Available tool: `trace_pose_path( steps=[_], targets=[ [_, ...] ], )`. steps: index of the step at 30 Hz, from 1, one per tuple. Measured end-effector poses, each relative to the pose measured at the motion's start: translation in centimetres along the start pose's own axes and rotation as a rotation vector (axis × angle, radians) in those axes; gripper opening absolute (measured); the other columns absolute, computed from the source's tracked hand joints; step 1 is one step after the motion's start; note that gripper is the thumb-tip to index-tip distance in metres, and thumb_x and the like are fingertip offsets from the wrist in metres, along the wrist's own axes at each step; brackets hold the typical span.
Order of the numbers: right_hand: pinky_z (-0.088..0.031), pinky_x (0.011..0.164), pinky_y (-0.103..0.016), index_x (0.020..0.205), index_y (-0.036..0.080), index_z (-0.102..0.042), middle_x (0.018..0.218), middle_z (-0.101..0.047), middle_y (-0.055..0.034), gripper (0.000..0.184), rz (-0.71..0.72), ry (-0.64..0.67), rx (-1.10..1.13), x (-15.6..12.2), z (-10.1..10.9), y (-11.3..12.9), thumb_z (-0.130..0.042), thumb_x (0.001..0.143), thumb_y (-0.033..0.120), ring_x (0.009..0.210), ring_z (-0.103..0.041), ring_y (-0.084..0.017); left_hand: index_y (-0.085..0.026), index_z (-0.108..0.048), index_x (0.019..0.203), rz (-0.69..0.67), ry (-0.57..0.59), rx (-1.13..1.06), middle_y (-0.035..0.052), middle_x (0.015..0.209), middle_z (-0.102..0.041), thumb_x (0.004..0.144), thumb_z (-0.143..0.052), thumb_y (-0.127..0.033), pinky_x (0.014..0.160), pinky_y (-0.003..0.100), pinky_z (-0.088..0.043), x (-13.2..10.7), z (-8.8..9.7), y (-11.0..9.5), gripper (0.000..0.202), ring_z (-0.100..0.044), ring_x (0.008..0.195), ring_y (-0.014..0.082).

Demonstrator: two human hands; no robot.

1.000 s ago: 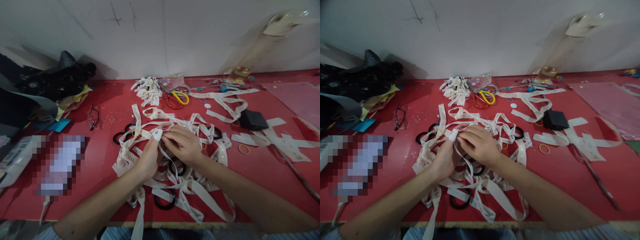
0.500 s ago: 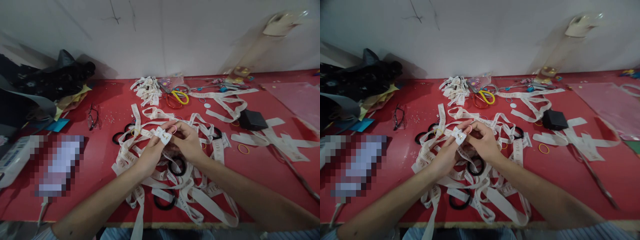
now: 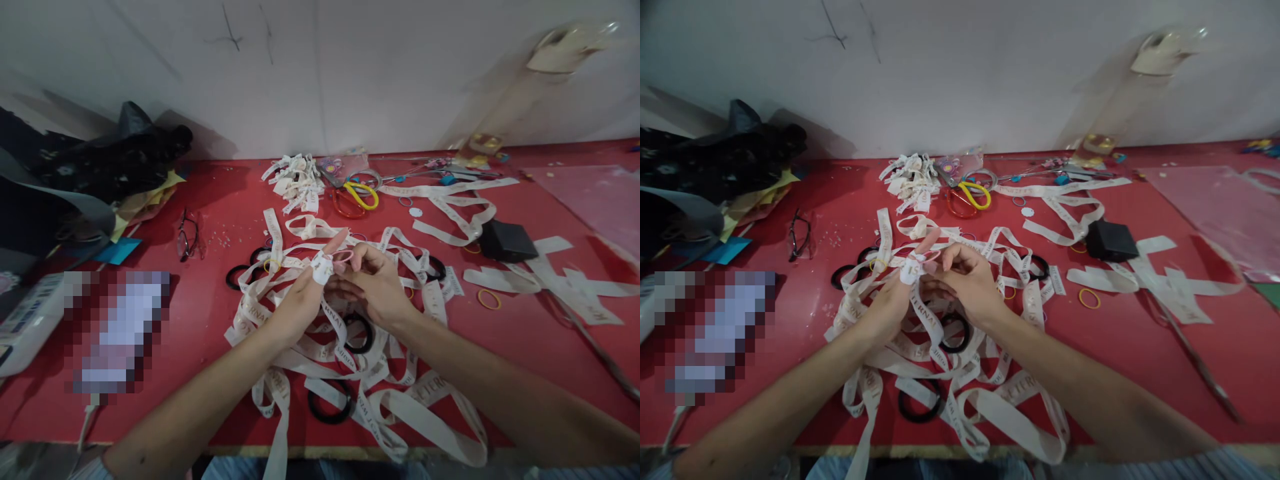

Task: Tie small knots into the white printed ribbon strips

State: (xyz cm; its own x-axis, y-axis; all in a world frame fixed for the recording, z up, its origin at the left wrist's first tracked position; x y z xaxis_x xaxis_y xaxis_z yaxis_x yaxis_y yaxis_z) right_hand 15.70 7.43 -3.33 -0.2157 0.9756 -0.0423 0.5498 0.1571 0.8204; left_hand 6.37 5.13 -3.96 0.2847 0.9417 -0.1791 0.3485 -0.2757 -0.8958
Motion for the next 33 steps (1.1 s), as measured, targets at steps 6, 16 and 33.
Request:
trace_pose_path(
  steps=[6, 16, 33],
  targets=[
    [-0.035, 0.032, -0.016, 0.064, 0.018, -0.047, 0.071, -0.066, 0.0039, 0.037, 0.09, 0.031, -0.147, -0.3, -0.1, 0.4, -0.082, 0.068, 0.029, 0.036, -0.043, -0.002, -0.021, -0.058, 0.125, 0.012, -0.059, 0.038, 0.0041, 0.083, -0.071, 0.093, -0.04, -0.048, 0.068, 0.03, -0.054, 0.1, 0.7, 0.5, 0.046, -0.066, 0.075, 0.0181],
    [-0.054, 0.075, -0.035, 0.063, 0.023, -0.055, 0.075, -0.072, -0.0003, 0.026, 0.961, 0.262, -0.95, -3.2, -3.1, 4.9, -0.063, 0.081, 0.006, 0.072, -0.065, -0.015, -0.016, -0.062, 0.086, 0.049, -0.036, 0.123, -0.005, 0.05, -0.034, 0.089, -0.037, -0.063, 0.042, 0.021, -0.016, -0.6, 0.0, -0.6, 0.054, -0.02, 0.044, 0.0069],
    [-0.055, 0.08, -0.031, 0.093, 0.023, -0.062, 0.09, -0.068, -0.0032, 0.012, 0.644, 0.026, -0.808, -1.9, -0.8, 2.7, -0.065, 0.085, 0.015, 0.093, -0.066, -0.018, -0.018, -0.054, 0.082, 0.092, -0.032, 0.084, -0.0043, 0.056, -0.035, 0.087, -0.038, -0.065, 0.041, 0.021, -0.016, 0.1, 0.4, 0.4, 0.05, -0.02, 0.045, 0.0064]
  ],
)
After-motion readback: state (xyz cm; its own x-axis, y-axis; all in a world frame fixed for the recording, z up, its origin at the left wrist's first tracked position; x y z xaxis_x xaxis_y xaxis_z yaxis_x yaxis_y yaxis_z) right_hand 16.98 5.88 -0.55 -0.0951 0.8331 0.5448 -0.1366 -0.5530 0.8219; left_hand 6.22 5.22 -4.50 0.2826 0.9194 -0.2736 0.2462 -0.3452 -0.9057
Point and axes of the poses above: each hand's wrist, its own x-axis towards the middle knuckle, its own z-axis out of the back of the hand, y = z × x, the point moved 6 cm from there along x, towards the middle knuckle
